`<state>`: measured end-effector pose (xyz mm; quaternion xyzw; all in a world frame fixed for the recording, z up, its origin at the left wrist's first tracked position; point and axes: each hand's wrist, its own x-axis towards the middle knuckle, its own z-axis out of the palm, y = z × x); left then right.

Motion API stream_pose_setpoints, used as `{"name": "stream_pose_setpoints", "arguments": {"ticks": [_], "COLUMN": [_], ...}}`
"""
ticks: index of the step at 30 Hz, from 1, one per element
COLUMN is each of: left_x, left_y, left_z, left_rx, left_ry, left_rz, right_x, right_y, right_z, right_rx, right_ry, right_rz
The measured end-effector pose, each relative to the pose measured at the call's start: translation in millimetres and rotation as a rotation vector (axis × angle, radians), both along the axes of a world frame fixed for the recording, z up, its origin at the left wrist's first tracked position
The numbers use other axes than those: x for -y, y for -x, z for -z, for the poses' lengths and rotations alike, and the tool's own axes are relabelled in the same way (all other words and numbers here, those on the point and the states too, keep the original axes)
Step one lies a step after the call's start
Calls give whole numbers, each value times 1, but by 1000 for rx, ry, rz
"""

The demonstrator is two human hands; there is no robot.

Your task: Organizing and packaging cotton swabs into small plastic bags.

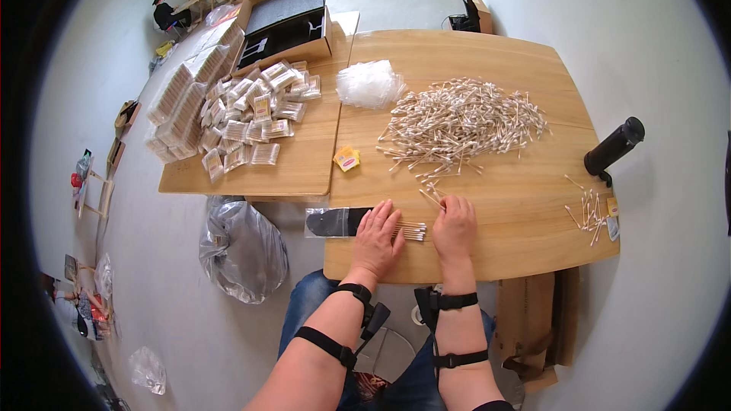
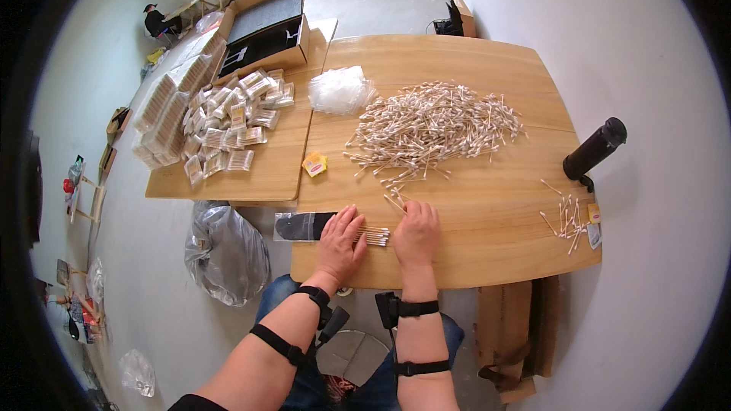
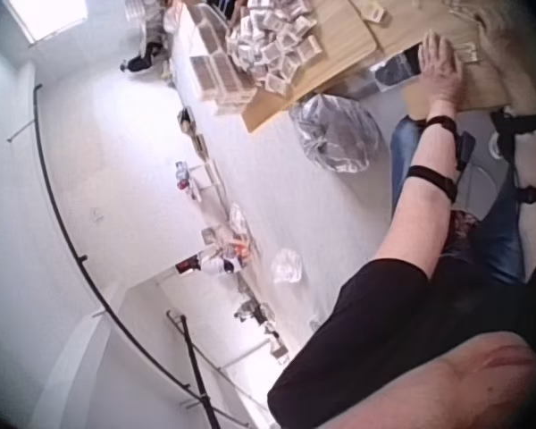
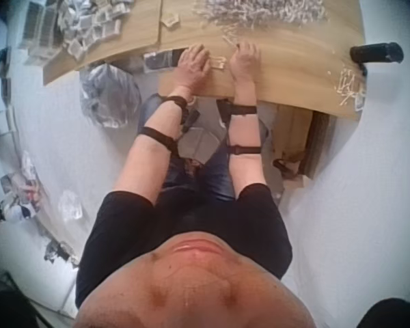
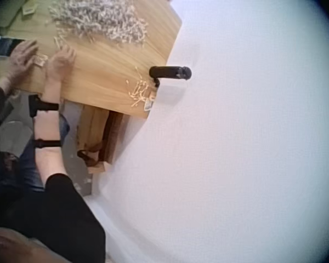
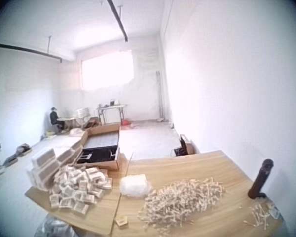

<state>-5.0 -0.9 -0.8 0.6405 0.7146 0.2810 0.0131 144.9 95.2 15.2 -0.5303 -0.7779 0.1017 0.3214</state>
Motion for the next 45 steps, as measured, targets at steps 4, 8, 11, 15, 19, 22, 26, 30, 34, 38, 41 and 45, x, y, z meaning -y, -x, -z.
{"name": "stream_pose_setpoints", "arguments": {"ticks": [4,8,11,15,19,22,26,30,34,38,41,45], "left_x": [0,0,-1,1,2,0,1,1,-1,0,0,1], "left_y": [1,1,0,0,0,0,1,3,2,0,-1,3], "left_z": [-1,-1,-4,-4,-7,-6,-8,-7,-7,-7,-7,-10], "left_rx": [-7,-28,-34,-37,-13,13,17,5,7,27,34,44], "left_ry": [-4,5,17,44,44,33,10,47,39,24,21,42], "left_rz": [9,7,6,0,-3,13,20,27,23,47,35,21], "right_x": [-2,-7,-12,-15,-12,-13,-11,-6,-6,-9,-9,-5], "right_y": [-4,-8,-12,-15,-12,-12,-11,-10,-8,-12,-15,-11], "right_z": [-3,-4,-1,0,-4,-1,-3,-10,-9,-1,0,-5], "right_rx": [-101,-184,-217,-253,-172,-140,-147,-75,-82,-59,-16,-23], "right_ry": [71,151,144,139,151,141,120,137,109,116,77,98], "right_rz": [-37,-167,-167,-191,-185,-180,-183,-165,-135,-91,-31,-60]}}
